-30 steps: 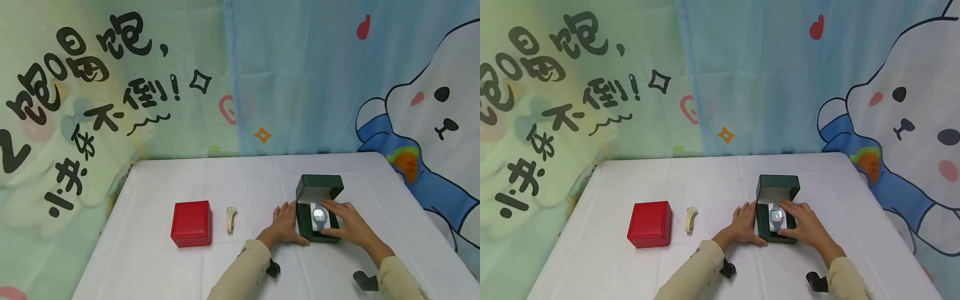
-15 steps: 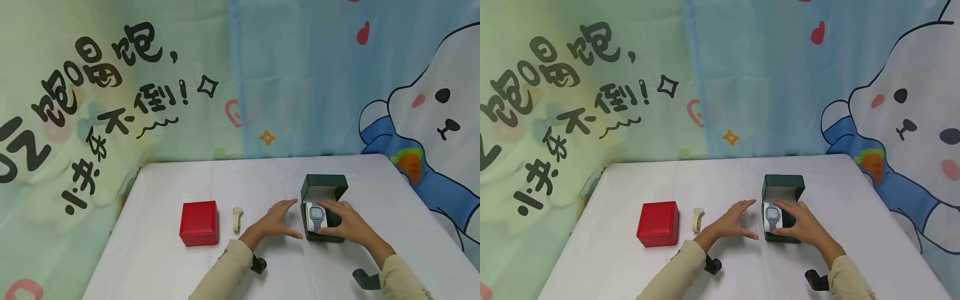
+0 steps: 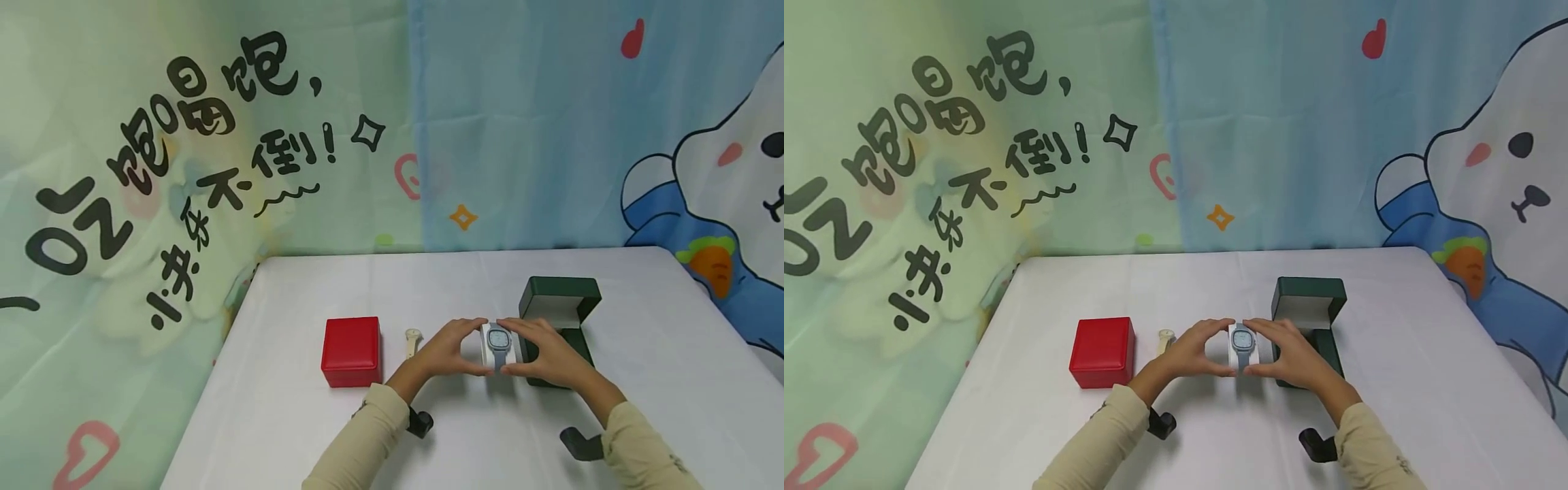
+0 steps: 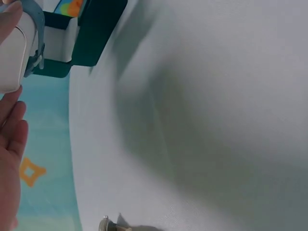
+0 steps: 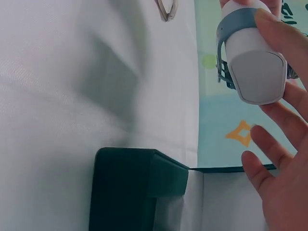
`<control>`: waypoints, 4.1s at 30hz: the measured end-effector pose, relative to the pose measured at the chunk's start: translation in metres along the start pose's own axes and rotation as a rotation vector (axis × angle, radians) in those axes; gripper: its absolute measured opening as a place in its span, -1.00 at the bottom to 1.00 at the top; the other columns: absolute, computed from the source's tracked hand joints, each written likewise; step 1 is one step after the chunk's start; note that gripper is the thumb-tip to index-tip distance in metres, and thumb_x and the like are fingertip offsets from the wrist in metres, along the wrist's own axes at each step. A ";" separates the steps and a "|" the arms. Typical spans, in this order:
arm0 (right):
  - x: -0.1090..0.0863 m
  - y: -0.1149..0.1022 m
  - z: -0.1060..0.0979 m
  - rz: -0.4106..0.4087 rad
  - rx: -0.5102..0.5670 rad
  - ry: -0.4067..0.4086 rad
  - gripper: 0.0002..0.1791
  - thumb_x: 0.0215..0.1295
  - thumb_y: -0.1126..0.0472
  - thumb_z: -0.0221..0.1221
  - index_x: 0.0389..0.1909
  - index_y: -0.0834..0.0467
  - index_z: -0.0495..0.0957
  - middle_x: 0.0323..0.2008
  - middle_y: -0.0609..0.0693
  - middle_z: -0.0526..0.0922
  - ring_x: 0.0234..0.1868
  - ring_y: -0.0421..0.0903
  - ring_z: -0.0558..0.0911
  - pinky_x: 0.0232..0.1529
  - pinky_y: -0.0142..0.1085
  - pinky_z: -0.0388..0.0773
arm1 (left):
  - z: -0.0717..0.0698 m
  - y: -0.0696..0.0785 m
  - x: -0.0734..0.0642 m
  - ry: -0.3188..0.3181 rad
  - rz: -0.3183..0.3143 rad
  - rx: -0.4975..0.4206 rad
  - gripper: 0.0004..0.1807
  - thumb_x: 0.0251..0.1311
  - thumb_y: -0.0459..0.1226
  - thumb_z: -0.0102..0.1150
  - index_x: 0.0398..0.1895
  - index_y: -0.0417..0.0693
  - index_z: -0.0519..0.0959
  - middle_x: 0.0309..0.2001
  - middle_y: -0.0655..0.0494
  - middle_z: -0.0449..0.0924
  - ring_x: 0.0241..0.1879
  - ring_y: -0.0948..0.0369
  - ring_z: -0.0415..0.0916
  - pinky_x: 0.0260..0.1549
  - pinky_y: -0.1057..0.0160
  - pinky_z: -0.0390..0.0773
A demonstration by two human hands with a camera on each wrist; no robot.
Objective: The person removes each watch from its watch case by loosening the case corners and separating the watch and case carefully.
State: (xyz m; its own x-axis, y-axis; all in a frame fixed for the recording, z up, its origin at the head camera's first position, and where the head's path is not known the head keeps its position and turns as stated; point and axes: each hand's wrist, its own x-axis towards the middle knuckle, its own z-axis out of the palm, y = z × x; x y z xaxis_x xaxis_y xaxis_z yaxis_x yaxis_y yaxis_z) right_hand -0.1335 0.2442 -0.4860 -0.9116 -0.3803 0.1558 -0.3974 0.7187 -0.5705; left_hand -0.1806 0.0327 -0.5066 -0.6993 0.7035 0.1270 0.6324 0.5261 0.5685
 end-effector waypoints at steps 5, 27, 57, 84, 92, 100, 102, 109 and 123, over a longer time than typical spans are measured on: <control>0.001 -0.003 0.005 -0.005 0.055 -0.039 -0.06 -0.11 -0.05 0.37 0.28 0.23 0.19 0.23 0.31 0.26 0.18 0.29 0.21 0.00 0.31 0.25 | -0.002 0.001 -0.002 0.010 -0.010 0.022 -0.13 -0.16 -0.02 0.40 0.28 -0.02 0.26 0.14 0.07 0.45 0.13 0.22 0.36 0.11 0.37 0.34; -0.002 -0.010 -0.002 -0.028 0.202 -0.138 -0.03 -0.13 0.05 0.39 0.30 0.21 0.11 0.17 0.28 0.25 0.02 0.11 0.38 -0.11 0.06 0.48 | -0.006 0.007 -0.006 -0.015 0.011 -0.086 -0.15 -0.15 -0.10 0.40 0.29 0.03 0.25 0.14 0.09 0.45 0.09 0.22 0.41 0.04 0.36 0.41; -0.005 -0.018 -0.008 0.001 0.138 -0.047 -0.05 -0.15 0.04 0.41 0.20 0.27 0.08 -0.04 0.19 0.36 -0.14 -0.03 0.43 -0.24 -0.13 0.51 | -0.016 0.014 -0.003 0.010 0.050 -0.085 -0.19 -0.19 -0.11 0.42 0.22 0.05 0.29 0.08 0.10 0.47 0.06 0.27 0.40 0.02 0.44 0.40; 0.000 -0.006 -0.010 -0.031 0.255 -0.052 -0.14 -0.16 0.18 0.43 0.18 0.21 0.19 -0.05 0.11 0.37 -0.21 -0.41 0.37 -0.22 -0.28 0.56 | -0.016 0.007 -0.001 0.020 0.030 -0.153 -0.16 -0.19 -0.13 0.42 0.25 -0.01 0.28 0.10 0.07 0.46 0.11 0.25 0.38 0.09 0.28 0.40; -0.012 0.001 -0.011 -0.029 0.280 0.055 -0.15 -0.12 0.25 0.40 0.20 0.33 0.19 0.02 0.22 0.33 -0.16 -0.57 0.33 -0.21 -0.56 0.50 | -0.004 0.013 0.013 0.038 0.062 -0.166 -0.16 -0.19 -0.13 0.43 0.25 0.00 0.29 0.12 0.08 0.45 0.11 0.25 0.38 0.08 0.32 0.39; -0.028 0.015 -0.027 0.013 0.420 -0.017 -0.20 0.06 0.32 0.27 0.29 0.33 0.07 0.06 0.25 0.29 -0.15 -0.51 0.37 -0.24 -0.55 0.50 | 0.005 0.028 0.029 -0.039 0.044 -0.191 -0.16 -0.15 -0.15 0.40 0.27 -0.04 0.26 0.20 0.07 0.38 0.14 0.13 0.38 0.07 0.28 0.42; -0.032 0.018 -0.028 0.027 0.431 -0.031 -0.19 0.07 0.33 0.24 0.30 0.33 0.04 0.08 0.26 0.26 -0.15 -0.47 0.36 -0.27 -0.52 0.51 | 0.009 0.031 0.033 -0.043 0.054 -0.187 -0.16 -0.15 -0.16 0.40 0.28 -0.07 0.25 0.20 0.05 0.39 0.15 0.12 0.37 0.08 0.29 0.41; -0.041 0.029 -0.032 0.082 0.477 -0.074 -0.17 0.07 0.40 0.15 0.33 0.33 -0.08 0.13 0.32 0.16 -0.14 -0.39 0.29 -0.33 -0.44 0.51 | 0.019 0.038 0.044 -0.066 0.064 -0.136 -0.16 -0.13 -0.13 0.38 0.29 -0.03 0.24 0.20 0.05 0.38 0.19 0.21 0.33 0.10 0.35 0.37; -0.065 0.068 -0.066 0.139 0.535 -0.013 -0.36 0.23 0.32 0.10 0.27 0.40 0.08 0.16 0.23 0.37 -0.01 -0.67 0.34 -0.18 -0.60 0.48 | 0.024 0.041 0.052 -0.107 0.043 -0.246 -0.14 -0.16 -0.19 0.41 0.30 -0.06 0.24 0.17 0.03 0.41 0.15 0.14 0.38 0.09 0.24 0.42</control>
State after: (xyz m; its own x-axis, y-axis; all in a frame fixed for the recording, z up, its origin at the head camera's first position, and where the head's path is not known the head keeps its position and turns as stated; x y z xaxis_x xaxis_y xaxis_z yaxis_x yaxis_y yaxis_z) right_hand -0.1085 0.3559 -0.4819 -0.9490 -0.3125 0.0419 -0.1617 0.3682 -0.9156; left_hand -0.1832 0.1025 -0.4965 -0.6262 0.7760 0.0760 0.5518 0.3721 0.7464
